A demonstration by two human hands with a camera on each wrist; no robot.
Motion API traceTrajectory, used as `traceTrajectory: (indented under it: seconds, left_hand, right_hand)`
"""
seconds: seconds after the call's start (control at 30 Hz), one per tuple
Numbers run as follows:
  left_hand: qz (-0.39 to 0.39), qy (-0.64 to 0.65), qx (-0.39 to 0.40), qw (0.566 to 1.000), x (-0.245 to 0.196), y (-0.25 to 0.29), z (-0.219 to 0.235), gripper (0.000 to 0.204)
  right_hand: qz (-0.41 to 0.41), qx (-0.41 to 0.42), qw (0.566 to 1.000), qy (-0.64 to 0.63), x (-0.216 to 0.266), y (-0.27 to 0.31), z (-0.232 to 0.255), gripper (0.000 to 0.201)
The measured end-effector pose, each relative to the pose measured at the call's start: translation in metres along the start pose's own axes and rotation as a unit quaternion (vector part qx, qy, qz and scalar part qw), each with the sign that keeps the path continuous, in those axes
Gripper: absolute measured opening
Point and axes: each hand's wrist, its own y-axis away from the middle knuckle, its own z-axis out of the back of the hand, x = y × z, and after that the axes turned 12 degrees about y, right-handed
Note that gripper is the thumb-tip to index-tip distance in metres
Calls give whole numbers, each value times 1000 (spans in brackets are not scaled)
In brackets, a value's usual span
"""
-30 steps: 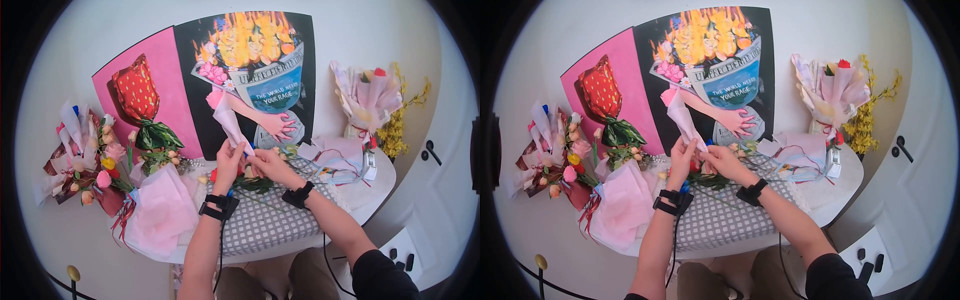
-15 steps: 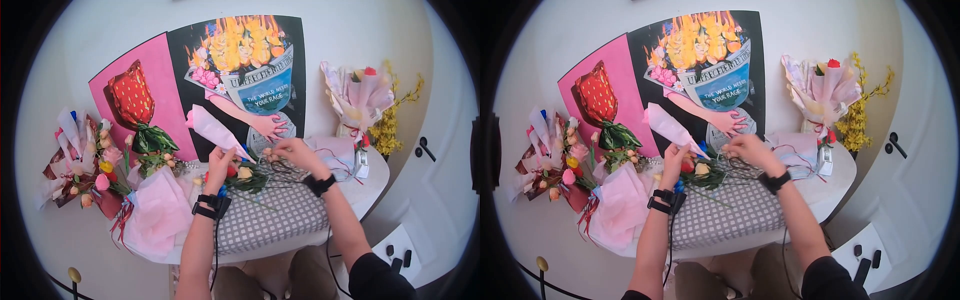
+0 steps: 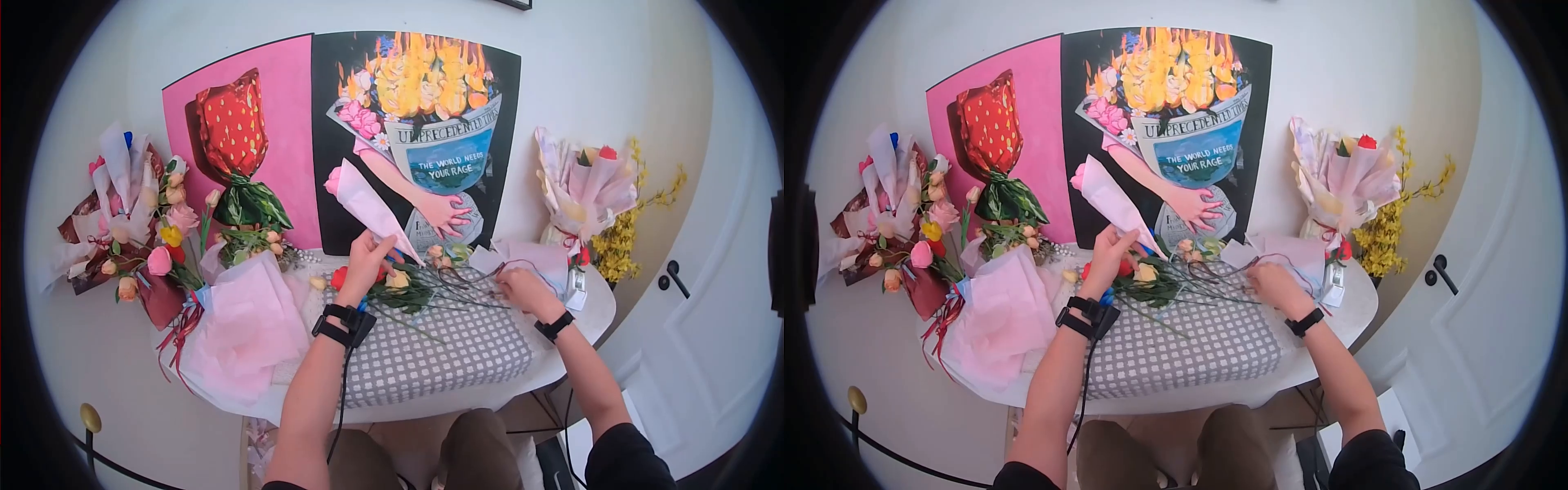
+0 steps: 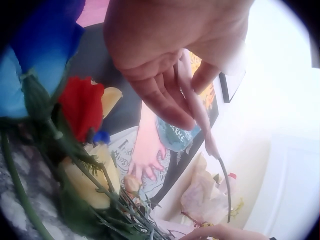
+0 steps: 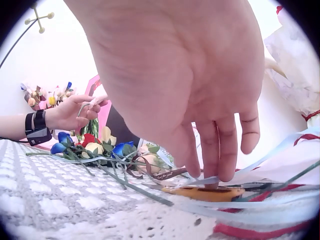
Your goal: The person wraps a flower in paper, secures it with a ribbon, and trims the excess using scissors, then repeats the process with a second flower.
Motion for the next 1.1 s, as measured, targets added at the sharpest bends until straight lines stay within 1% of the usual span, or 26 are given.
traceTrajectory:
  seconds: [0.13,0.2,0.23,0.3,0.33,0.4,0.43,0.5,0.53,0.6,0.63,0.7,0.73,0.8,0.83,0.9,0.93,0.97,1.0,1.03,1.07,1.1]
  left_hand:
    - [-4,5,5,1000,2,2,1,30]
    - [-4,6,8,1000,2,0,1,30]
    - [-5,6,11,1000,2,0,1,30]
    - [-7,8,11,1000,2,0,2,30]
    - [-7,9,13,1000,2,0,2,30]
    - [-8,11,14,1000,3,1,1,30]
    - [-7,11,17,1000,4,1,1,30]
    - [-6,11,19,1000,4,0,1,30]
    - [-2,9,21,1000,4,1,0,30]
    - [-1,6,20,1000,4,1,1,30]
    - [2,7,19,1000,4,1,0,30]
    - [4,7,15,1000,4,1,1,31]
    - [-1,8,16,1000,4,1,0,30]
    - [-4,8,17,1000,3,1,0,28]
    - [-5,4,18,1000,3,1,-1,28]
    - [-4,-3,17,1000,3,2,-2,28]
    - [-7,-1,12,1000,3,2,-3,28]
    - [-10,-1,6,1000,3,2,-2,27]
    - [-10,-5,4,1000,2,2,-1,27]
    - [-27,-6,-16,999,2,1,-1,26]
    - [-44,-8,-35,998,1,1,0,26]
    - [-45,-14,-35,998,-1,0,1,26]
  right_hand:
    - [-15,6,1000,13,-8,6,12,22]
    - [-39,106,993,25,-10,10,18,22]
    - [-37,109,993,27,-8,11,22,22]
    - [-29,147,988,42,0,11,30,20]
    - [-27,149,988,44,4,11,31,20]
    - [2,61,998,-2,9,15,31,16]
    - [4,62,998,-1,7,14,28,16]
    - [49,43,998,6,0,10,19,15]
    - [50,43,998,7,0,10,21,15]
    - [66,-43,997,22,1,6,28,17]
    - [70,-43,996,22,4,5,32,17]
    - [-7,-87,996,-7,11,3,41,19]
    - [-5,-86,996,-9,12,0,42,19]
    - [0,-136,990,-36,13,-11,48,20]
    - [-1,-134,990,-37,18,-16,52,20]
    - [-7,-258,963,-80,40,-30,61,20]
    - [-7,-258,963,-83,49,-40,64,20]
    - [-28,-231,952,-198,59,-50,67,17]
    - [-48,-200,928,-311,70,-61,69,14]
    - [-46,-202,926,-316,83,-72,69,14]
    - [-28,-184,895,-405,98,-83,68,14]
    - [-9,-165,856,-490,110,-94,66,19]
